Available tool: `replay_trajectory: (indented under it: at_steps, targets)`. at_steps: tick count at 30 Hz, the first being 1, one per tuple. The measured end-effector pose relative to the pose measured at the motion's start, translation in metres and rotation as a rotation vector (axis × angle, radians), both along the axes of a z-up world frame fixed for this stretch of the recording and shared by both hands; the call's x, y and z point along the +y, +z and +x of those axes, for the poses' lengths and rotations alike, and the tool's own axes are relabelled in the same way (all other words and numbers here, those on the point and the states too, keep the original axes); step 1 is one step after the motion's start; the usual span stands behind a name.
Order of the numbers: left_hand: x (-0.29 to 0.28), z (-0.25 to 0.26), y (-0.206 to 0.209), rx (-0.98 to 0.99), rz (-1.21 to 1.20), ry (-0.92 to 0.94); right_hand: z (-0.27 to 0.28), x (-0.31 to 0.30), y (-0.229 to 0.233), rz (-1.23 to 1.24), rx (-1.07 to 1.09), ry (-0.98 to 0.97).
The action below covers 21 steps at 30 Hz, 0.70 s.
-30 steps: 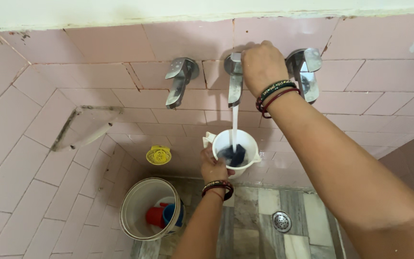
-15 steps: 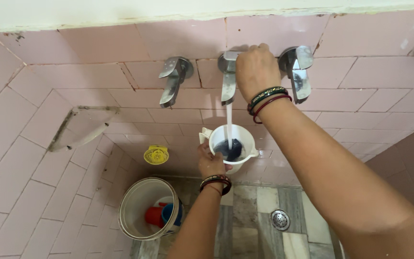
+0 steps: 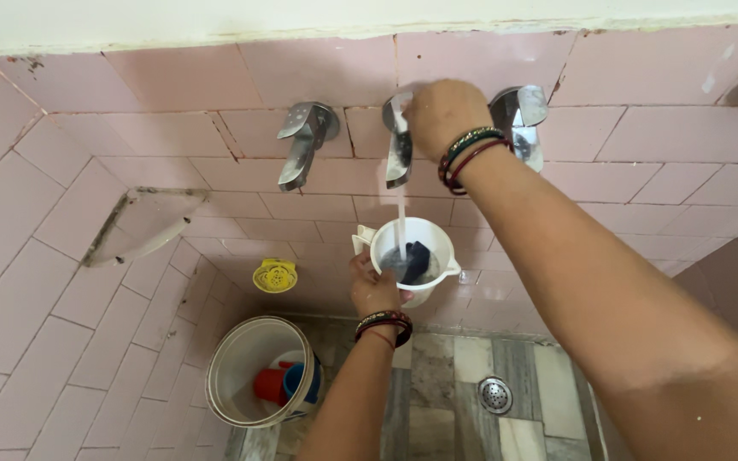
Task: The person cleans a dark door and the adjacent tiled wall by hand using a damp cloth and water from a small pitcher.
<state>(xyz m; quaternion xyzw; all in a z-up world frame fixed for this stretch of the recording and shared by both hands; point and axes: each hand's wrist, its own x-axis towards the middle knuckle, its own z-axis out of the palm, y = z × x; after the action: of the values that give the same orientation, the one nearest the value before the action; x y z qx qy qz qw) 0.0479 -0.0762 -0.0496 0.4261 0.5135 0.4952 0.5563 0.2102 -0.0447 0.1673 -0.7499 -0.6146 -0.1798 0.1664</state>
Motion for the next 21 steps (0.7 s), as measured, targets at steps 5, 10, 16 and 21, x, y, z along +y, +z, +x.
replay_trajectory:
  at_steps: [5, 10, 16, 21]
  targets:
    - [0.001, 0.002, -0.005, -0.107, 0.054, 0.020, -0.040, -0.020, 0.006, 0.000, 0.023, 0.147]
    - [-0.004, -0.009, -0.004, -0.180, 0.053, 0.002, -0.075, -0.039, -0.001, 0.136, 0.221, 0.383]
    - [-0.018, -0.051, -0.004, -0.228, 0.148, 0.055, -0.088, -0.033, -0.062, -0.220, 0.339, 0.527]
    - [-0.039, -0.115, -0.011, -0.039, 0.144, 0.118, -0.129, -0.029, -0.170, -0.472, 0.222, 0.723]
